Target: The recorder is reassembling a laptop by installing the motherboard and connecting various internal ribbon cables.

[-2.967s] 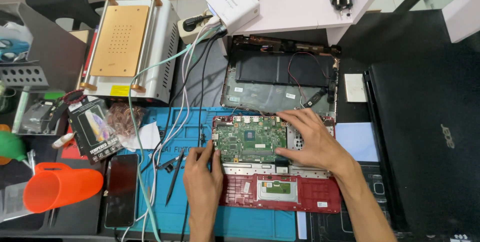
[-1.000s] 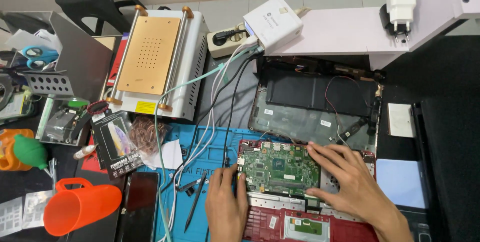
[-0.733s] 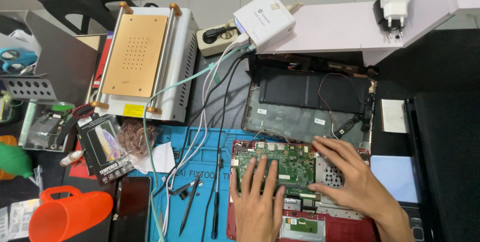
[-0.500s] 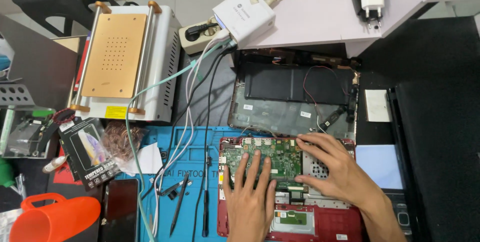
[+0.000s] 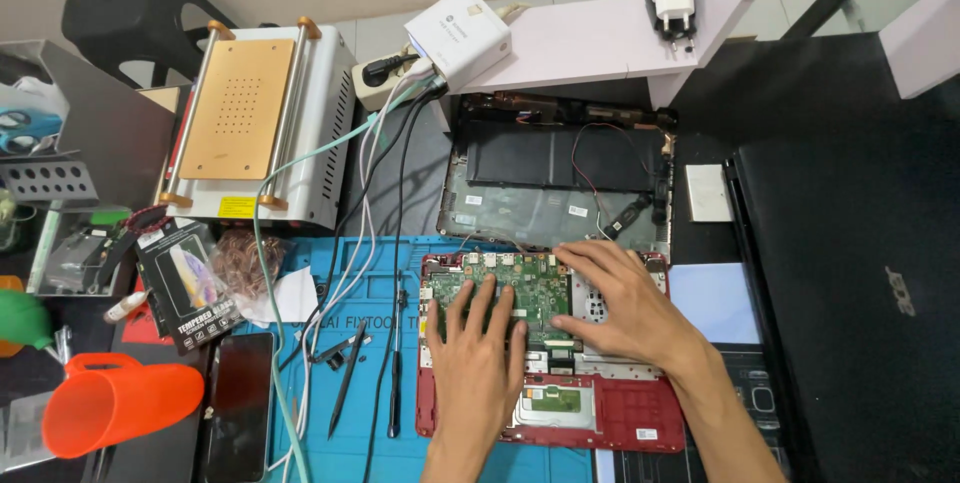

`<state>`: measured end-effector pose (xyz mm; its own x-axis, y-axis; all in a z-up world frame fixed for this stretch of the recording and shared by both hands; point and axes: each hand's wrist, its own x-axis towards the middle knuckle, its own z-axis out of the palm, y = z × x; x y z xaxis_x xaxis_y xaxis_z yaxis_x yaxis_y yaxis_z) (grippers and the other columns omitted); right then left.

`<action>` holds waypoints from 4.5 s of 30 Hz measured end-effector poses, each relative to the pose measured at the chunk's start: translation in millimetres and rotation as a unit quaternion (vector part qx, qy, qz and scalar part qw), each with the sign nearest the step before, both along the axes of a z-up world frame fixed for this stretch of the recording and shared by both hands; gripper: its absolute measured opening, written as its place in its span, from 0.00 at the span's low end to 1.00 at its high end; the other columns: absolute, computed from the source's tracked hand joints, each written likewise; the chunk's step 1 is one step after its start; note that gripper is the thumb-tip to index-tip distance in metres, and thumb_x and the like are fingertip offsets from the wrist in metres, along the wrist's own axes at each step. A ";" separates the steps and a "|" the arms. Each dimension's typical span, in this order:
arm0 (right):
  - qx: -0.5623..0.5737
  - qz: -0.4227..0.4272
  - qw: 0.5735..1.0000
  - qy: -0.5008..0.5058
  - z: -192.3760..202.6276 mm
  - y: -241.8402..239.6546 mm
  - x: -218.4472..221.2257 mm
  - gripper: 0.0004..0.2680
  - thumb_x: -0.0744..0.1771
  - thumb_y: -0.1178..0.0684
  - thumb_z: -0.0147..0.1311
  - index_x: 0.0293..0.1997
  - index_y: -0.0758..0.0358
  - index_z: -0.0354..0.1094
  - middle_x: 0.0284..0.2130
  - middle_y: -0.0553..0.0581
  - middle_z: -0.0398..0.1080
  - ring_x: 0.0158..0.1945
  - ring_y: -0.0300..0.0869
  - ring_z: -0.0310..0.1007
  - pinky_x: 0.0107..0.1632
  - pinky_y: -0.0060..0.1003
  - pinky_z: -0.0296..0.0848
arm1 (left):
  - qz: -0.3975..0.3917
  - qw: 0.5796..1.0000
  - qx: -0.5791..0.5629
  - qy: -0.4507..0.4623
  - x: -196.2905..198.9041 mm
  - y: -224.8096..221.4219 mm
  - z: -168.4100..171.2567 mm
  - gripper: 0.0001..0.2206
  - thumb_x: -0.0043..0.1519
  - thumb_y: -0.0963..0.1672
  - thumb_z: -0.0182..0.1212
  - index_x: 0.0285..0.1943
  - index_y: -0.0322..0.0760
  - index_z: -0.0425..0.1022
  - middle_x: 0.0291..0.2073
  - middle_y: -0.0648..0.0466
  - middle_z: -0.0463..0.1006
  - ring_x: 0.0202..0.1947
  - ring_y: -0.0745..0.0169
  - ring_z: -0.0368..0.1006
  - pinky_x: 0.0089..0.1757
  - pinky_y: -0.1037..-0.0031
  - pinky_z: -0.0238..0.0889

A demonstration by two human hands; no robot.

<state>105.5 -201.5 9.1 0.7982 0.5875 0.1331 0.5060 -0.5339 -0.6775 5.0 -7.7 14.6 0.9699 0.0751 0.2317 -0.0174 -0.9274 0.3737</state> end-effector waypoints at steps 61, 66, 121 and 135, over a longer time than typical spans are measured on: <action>0.002 0.031 0.998 0.054 11.8 -3.8 1.8 0.31 0.57 0.50 0.70 0.67 0.59 0.63 0.63 0.58 0.66 0.68 0.51 0.61 0.67 0.49 0.58 | -0.125 0.988 -0.089 -0.006 7.3 -3.4 -2.1 0.18 0.62 0.46 0.64 0.62 0.42 0.75 0.65 0.52 0.70 0.69 0.50 0.60 0.67 0.40 0.37; 0.026 0.017 0.999 0.032 8.1 -3.8 1.6 0.27 0.59 0.50 0.69 0.66 0.63 0.65 0.62 0.62 0.67 0.66 0.53 0.63 0.67 0.49 0.59 | -0.127 0.988 -0.089 -0.003 7.2 0.4 1.6 0.17 0.63 0.46 0.63 0.62 0.43 0.75 0.67 0.53 0.70 0.70 0.52 0.61 0.68 0.41 0.36; 0.028 -0.029 0.999 -0.029 -2.7 8.2 0.2 0.18 0.63 0.53 0.64 0.58 0.64 0.70 0.56 0.60 0.71 0.58 0.54 0.70 0.62 0.48 0.66 | -0.050 0.992 -0.106 -0.042 16.5 -5.6 -0.3 0.20 0.63 0.43 0.63 0.65 0.35 0.73 0.48 0.48 0.74 0.51 0.51 0.69 0.63 0.51 0.50; 0.009 -0.035 0.999 -0.015 -3.9 8.9 -2.1 0.17 0.64 0.51 0.63 0.58 0.63 0.71 0.56 0.59 0.70 0.58 0.54 0.70 0.60 0.47 0.67 | -0.072 0.994 -0.073 -0.050 29.0 2.1 3.8 0.14 0.61 0.42 0.62 0.55 0.37 0.78 0.48 0.52 0.75 0.53 0.51 0.68 0.60 0.50 0.51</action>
